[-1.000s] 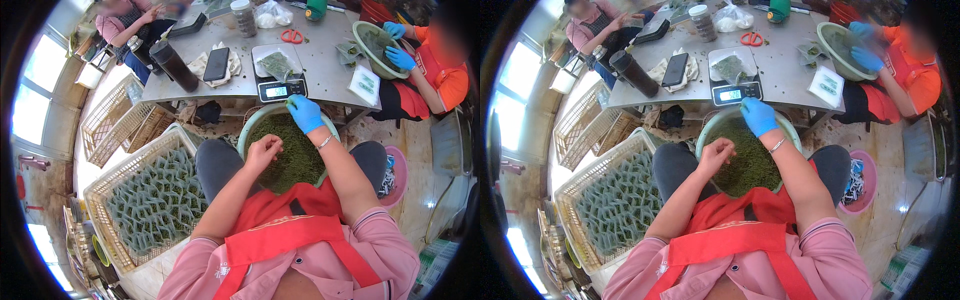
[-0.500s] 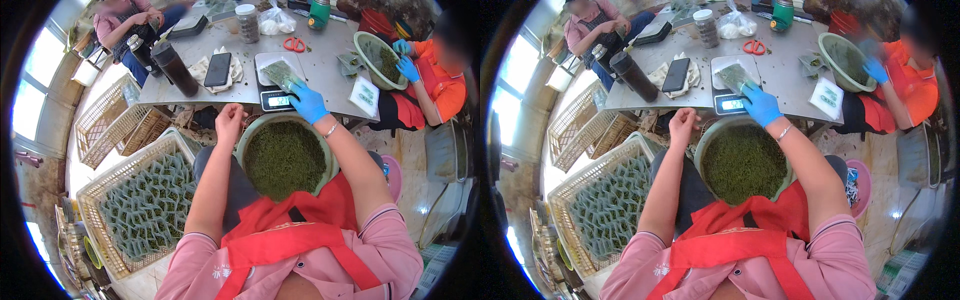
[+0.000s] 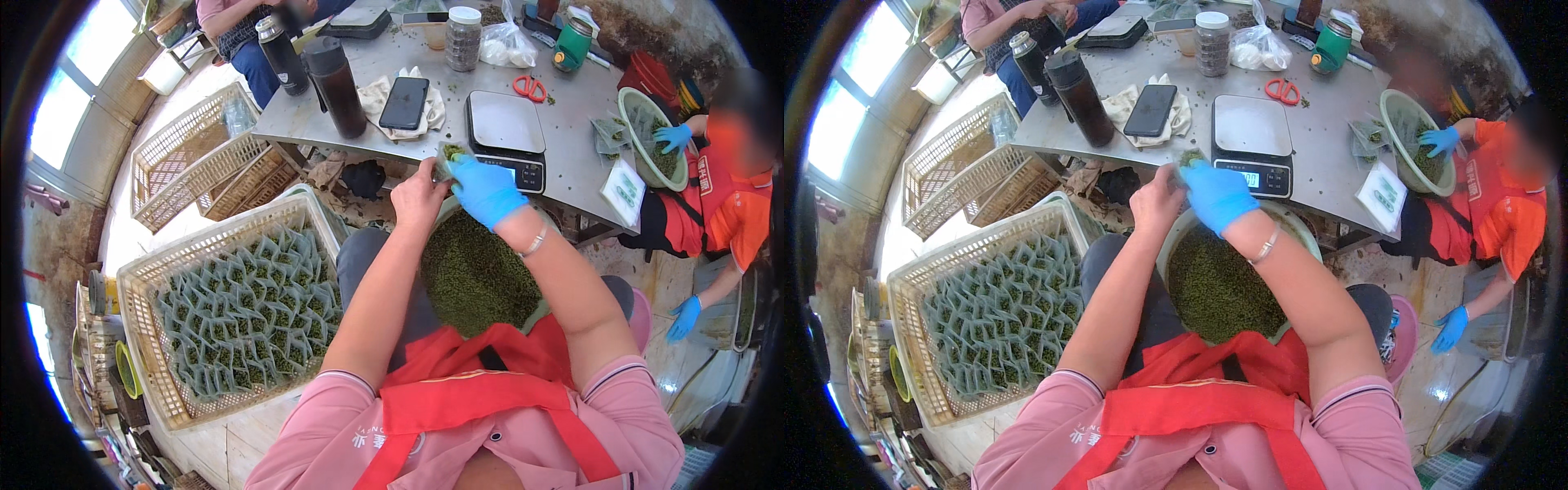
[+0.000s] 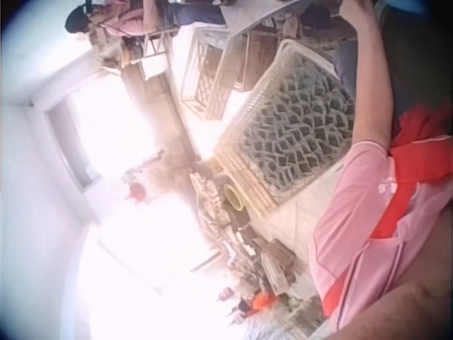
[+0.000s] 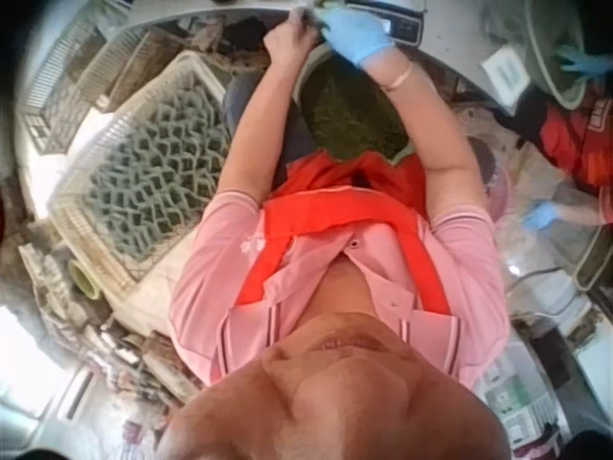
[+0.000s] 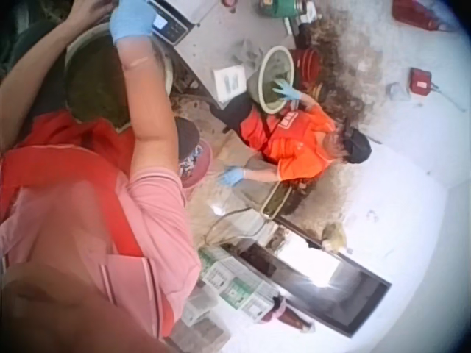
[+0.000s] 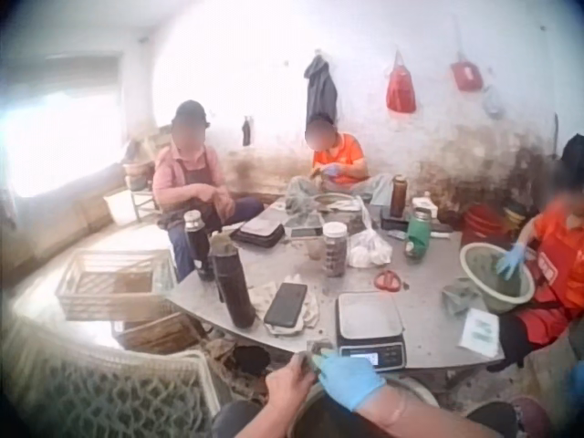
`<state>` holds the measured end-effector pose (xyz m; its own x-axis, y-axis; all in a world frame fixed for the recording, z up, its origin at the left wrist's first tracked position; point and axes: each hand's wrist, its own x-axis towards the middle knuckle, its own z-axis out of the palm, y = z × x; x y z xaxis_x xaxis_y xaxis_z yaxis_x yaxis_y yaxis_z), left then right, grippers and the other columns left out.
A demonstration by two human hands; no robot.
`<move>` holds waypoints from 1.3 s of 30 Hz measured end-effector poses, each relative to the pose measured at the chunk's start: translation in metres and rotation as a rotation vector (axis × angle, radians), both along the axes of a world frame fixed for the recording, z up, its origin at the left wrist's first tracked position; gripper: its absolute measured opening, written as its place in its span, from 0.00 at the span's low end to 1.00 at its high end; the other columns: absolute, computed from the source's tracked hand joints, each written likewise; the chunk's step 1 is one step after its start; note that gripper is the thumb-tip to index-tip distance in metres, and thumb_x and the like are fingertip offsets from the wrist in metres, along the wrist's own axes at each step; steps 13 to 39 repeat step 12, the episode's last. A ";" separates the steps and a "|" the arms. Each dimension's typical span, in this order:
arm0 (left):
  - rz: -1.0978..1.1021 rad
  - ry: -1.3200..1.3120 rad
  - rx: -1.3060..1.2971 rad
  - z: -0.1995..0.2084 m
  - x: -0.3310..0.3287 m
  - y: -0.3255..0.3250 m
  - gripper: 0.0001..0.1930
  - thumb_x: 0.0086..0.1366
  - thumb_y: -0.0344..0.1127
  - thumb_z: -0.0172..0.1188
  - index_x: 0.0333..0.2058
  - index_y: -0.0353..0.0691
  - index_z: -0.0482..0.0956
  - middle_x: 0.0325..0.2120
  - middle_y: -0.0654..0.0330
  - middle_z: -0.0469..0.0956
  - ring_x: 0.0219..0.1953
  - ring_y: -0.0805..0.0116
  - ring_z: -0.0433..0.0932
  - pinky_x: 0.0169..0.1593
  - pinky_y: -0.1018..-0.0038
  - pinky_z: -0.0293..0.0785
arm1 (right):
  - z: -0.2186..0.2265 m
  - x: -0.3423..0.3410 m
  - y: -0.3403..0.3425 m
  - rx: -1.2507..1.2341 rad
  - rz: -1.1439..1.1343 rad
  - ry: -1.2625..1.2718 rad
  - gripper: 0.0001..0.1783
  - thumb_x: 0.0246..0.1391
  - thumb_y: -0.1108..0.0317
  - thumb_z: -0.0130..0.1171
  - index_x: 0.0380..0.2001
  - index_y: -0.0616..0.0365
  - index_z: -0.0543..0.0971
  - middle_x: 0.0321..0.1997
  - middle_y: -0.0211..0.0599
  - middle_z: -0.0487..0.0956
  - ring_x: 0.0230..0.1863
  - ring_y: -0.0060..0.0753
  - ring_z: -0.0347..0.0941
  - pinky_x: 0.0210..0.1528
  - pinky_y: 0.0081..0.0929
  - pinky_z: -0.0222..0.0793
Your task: The person scoops green tea leaves from a large bowl into small transparent bags, weighs each bag on a digital scale, and places the filled bags into a plastic crate. The process is repeated continuously with other workers visible in the background performing similar tasks.
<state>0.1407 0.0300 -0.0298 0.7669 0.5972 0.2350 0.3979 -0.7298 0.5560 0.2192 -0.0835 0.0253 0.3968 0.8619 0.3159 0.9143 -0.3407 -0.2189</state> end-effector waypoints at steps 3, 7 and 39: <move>-0.036 -0.084 0.083 -0.008 -0.001 -0.001 0.23 0.49 0.38 0.59 0.47 0.48 0.70 0.27 0.52 0.78 0.28 0.52 0.78 0.31 0.61 0.72 | -0.013 -0.001 0.014 -0.229 -0.115 0.049 0.10 0.49 0.69 0.48 0.35 0.55 0.75 0.34 0.43 0.77 0.30 0.46 0.76 0.28 0.40 0.72; -0.070 -0.080 0.074 -0.004 -0.004 -0.004 0.30 0.48 0.40 0.64 0.52 0.50 0.67 0.33 0.54 0.78 0.31 0.54 0.78 0.34 0.62 0.72 | -0.004 -0.006 -0.003 -0.029 0.028 0.004 0.10 0.50 0.69 0.46 0.37 0.53 0.73 0.34 0.43 0.77 0.30 0.47 0.76 0.28 0.41 0.72; -0.149 -0.104 0.222 -0.004 0.014 -0.013 0.31 0.44 0.35 0.65 0.51 0.50 0.69 0.35 0.56 0.79 0.29 0.55 0.78 0.33 0.64 0.73 | -0.037 -0.003 0.009 -0.286 -0.128 0.155 0.14 0.52 0.66 0.48 0.42 0.54 0.72 0.37 0.50 0.77 0.35 0.56 0.76 0.36 0.41 0.73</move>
